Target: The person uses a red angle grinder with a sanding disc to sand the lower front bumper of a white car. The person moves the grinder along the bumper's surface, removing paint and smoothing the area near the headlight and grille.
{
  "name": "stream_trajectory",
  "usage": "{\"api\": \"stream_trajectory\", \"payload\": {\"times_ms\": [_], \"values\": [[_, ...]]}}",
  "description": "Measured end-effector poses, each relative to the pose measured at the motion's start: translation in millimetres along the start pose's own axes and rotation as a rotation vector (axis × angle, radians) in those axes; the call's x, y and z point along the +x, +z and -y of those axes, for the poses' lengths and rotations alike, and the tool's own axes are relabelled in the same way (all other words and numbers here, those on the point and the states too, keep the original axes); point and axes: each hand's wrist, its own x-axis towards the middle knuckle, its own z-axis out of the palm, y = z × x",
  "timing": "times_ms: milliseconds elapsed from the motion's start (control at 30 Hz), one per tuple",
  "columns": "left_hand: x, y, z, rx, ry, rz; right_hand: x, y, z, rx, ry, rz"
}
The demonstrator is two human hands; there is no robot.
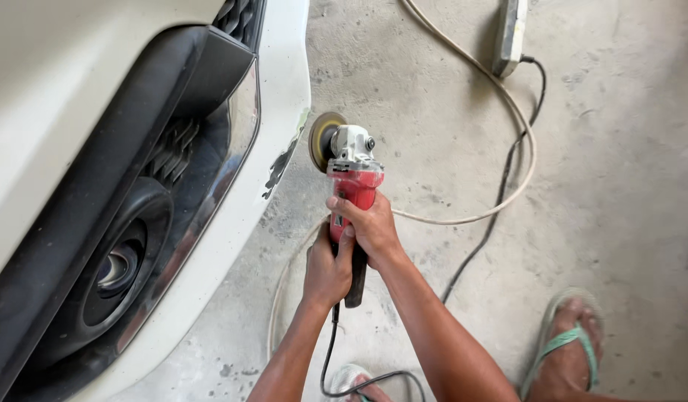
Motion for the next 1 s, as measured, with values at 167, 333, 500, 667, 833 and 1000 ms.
{"api": "stream_trajectory", "payload": {"times_ms": [167, 333, 500, 667, 833, 1000], "values": [[17.3, -3.9, 5.3, 0.216, -0.070, -0.039, 20.3, 8.6, -10.1, 0.033, -0.007, 0.022], [-18.0, -4.3, 9.2, 0.272, -0.166, -0.089, 8.7, -0.6, -57.6, -0.022, 0.058, 0.065], [-26.4, 3.5, 9.0, 0.341, -0.180, -0.137, -4.0, -9.2, -35.2, 0.054, 0.053, 0.252], [-6.4, 4.3, -6.6, 0.276, -0.148, -0.131, 19.6, -4.9, -44.7, -0.005, 0.105, 0.146], [-26.4, 18.8, -6.9, 0.292, -0.208, -0.158, 4.2, -14.3, -53.1, -0.008, 0.170, 0.182], [-11.7, 24.9, -14.4, 0.421, -0.245, -0.168, 20.4, -24.1, -53.6, 0.109, 0.168, 0.172]]}}
